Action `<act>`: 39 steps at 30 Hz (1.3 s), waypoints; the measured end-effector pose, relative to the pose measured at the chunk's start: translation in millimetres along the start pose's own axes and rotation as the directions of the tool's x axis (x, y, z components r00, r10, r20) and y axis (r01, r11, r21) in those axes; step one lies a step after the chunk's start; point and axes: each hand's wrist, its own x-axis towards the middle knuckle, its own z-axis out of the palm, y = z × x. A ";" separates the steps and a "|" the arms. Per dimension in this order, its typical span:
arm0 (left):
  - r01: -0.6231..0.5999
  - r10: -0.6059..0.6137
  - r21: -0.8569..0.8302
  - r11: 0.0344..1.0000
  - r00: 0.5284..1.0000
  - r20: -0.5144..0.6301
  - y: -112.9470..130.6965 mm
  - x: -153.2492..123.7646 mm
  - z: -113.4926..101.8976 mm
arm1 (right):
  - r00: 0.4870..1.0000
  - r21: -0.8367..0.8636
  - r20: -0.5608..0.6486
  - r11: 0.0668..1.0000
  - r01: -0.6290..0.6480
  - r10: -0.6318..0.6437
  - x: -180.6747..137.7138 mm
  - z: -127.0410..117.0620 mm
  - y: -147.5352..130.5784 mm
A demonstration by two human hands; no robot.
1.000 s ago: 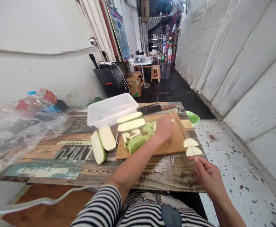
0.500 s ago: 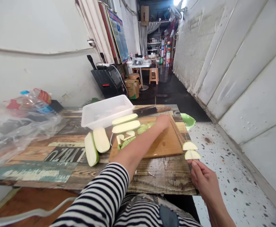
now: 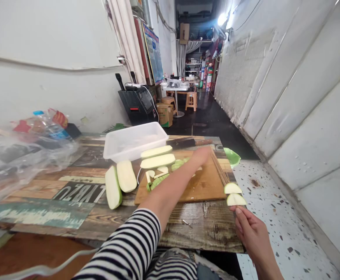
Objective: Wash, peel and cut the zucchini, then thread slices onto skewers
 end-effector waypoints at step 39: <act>0.314 -0.366 -0.942 0.118 0.896 0.252 -35.8 -135.5 -70.9 | 0.930 -0.394 0.360 0.892 0.221 -0.072 -17.1 53.7 -5.6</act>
